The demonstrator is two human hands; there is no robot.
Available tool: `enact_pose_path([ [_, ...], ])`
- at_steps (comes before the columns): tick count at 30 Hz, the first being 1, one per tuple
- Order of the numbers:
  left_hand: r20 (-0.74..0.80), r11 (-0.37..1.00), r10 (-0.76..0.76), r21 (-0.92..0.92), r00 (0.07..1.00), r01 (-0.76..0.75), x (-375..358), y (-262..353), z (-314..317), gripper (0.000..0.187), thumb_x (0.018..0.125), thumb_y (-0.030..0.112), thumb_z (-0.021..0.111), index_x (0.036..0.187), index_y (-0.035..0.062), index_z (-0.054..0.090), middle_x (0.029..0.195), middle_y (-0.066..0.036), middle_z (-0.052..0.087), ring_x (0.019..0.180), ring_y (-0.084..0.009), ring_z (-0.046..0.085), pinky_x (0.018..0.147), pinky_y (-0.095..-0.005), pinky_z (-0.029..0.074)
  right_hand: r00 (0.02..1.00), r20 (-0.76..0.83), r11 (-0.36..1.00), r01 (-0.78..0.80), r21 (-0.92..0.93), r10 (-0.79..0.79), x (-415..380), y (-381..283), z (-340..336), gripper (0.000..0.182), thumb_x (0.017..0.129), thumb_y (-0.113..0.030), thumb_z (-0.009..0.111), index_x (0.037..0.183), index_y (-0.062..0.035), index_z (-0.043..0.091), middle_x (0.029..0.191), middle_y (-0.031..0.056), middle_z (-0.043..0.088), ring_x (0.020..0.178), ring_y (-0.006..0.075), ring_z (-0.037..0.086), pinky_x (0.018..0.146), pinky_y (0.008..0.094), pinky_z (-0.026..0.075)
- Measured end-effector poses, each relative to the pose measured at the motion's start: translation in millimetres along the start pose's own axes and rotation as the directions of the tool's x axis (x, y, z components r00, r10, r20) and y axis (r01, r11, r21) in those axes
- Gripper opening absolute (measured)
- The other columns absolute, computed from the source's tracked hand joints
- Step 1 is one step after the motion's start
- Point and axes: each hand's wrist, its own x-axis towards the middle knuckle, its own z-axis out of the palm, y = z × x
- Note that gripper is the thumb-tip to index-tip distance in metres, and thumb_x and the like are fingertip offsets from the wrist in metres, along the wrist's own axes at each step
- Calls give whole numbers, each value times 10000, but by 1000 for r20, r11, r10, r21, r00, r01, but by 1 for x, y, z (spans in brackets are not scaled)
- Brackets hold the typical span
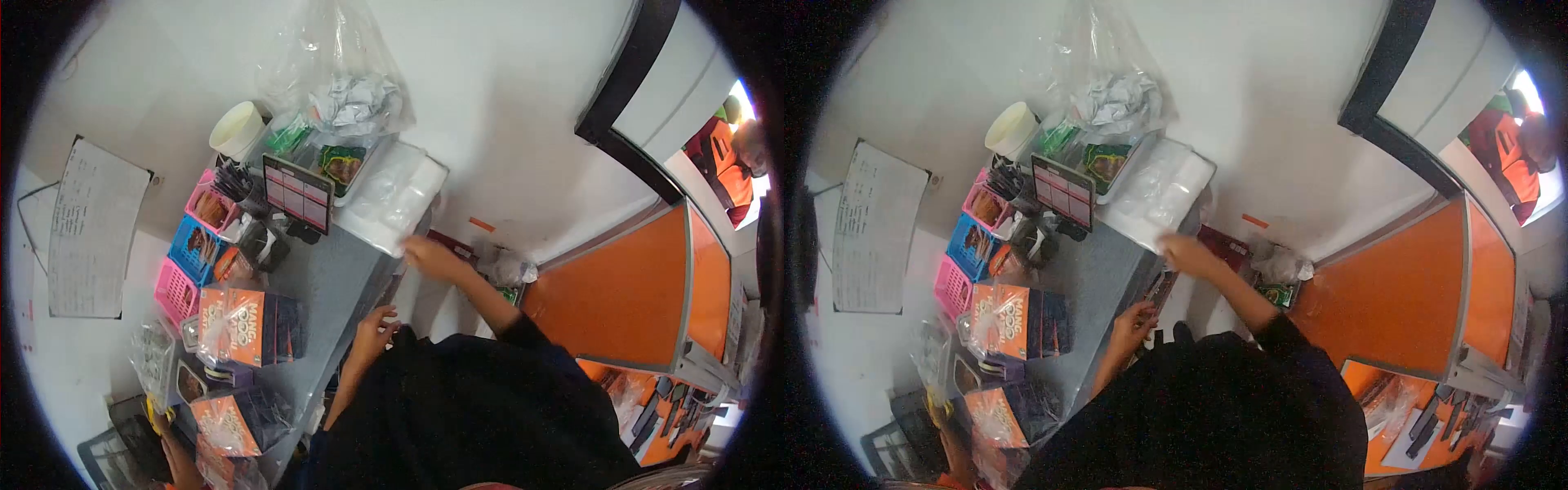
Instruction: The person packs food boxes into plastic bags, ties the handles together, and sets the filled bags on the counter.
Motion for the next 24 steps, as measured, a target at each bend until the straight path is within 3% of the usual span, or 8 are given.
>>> enact_pose_path([
  [1,-20,995,46,89,999,-44,3,-17,-6,351,826,53,643,1163,16,550,1058,-134,635,859,-211,658,703,-331,531,960,-258,994,110,-15,-110,38,18,8,297,899,-152,472,1156,-34,564,1236,155,537,1087,332,545,936,384,437],
  [3,-8,966,157,212,988,-151,3,-41,-11,350,836,104,651,1163,22,554,1061,-135,633,844,-240,656,705,-353,525,957,-281,990,39,-135,-76,113,44,-1,296,894,-155,473,1162,-84,574,1250,141,530,1049,331,571,878,400,476],
  [6,73,994,-61,96,995,54,1,-42,-8,348,848,135,645,1167,28,556,1062,-139,629,854,-247,649,727,-350,518,983,-182,882,-55,-468,-36,194,111,8,300,876,-162,494,1167,-140,565,1141,115,603,996,286,617,796,409,515],
  [9,132,984,37,166,991,-59,9,-52,-3,335,867,181,628,1160,33,563,1084,-141,622,878,-254,637,757,-355,506,978,93,714,-69,-697,185,221,100,-19,281,878,-203,508,1148,-160,572,1042,100,639,940,266,642,734,412,527],
  [15,196,964,133,203,971,-173,64,-34,-8,334,851,181,636,1131,15,563,1042,-173,599,912,-307,606,831,-393,474,963,263,645,163,-747,61,243,119,-33,240,828,-269,584,1039,-171,640,989,71,653,908,283,638,732,421,515],
  [17,141,816,390,405,910,-413,114,-67,0,394,843,189,639,1179,19,525,1108,-212,551,994,-348,565,859,-433,454,980,195,688,166,-707,-36,253,135,-24,258,818,-218,584,1069,-181,630,1015,66,645,964,277,618,767,419,509],
  [21,-56,618,531,708,845,-341,192,16,-16,572,852,281,616,1332,39,420,1273,-292,447,1263,-455,346,1047,-463,308,947,-207,927,168,-335,-246,248,178,4,324,800,-111,545,1113,-164,611,1162,93,567,1093,300,519,909,465,433],
  [24,-25,535,321,829,947,-159,266,-29,-27,760,858,526,532,1444,116,277,1405,-414,137,1341,-520,115,1119,-510,110,956,-94,938,250,-240,-278,237,160,-9,198,865,-173,513,1042,-105,568,1065,122,568,1004,277,532,861,416,434],
])
